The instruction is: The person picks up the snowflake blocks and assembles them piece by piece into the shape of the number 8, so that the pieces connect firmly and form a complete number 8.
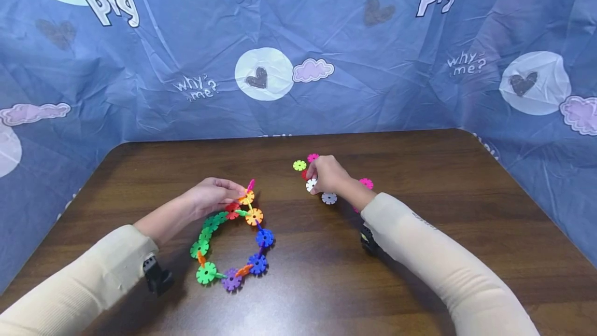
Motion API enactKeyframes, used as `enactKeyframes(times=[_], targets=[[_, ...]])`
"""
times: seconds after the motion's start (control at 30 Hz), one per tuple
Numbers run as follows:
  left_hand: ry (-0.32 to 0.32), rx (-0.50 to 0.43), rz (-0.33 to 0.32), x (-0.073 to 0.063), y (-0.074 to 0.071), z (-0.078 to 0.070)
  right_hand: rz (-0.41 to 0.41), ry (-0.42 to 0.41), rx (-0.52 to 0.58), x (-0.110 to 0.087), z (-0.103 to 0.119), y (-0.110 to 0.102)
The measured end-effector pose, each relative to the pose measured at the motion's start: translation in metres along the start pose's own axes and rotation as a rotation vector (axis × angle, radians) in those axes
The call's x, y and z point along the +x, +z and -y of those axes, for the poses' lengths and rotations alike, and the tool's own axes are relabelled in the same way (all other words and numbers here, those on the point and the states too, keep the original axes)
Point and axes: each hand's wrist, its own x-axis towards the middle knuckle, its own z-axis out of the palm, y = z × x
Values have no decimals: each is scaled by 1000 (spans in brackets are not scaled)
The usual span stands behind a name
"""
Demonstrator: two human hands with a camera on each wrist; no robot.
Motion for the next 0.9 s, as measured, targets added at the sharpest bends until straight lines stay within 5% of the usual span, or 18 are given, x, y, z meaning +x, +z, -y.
enactKeyframes(times=[0.27, 0.37, 0.47, 0.6, 0.73, 0.9], targets=[[0, 20, -11, 1, -1, -1, 8, 60, 82, 6, 13, 3], [0, 0, -14, 1, -1, -1, 51, 183, 266, 11, 22, 7], [0, -10, -18, 1, 0, -1, 74, 312, 571, 18, 33, 12], [-6, 15, -39, 3, 1, -1, 48, 383, 925, 26, 46, 18], [-6, 38, -52, 4, 2, -2, 5, 384, 1056, 32, 53, 21], [-4, 40, -56, 4, 3, -3, -25, 392, 1075, 35, 58, 21]])
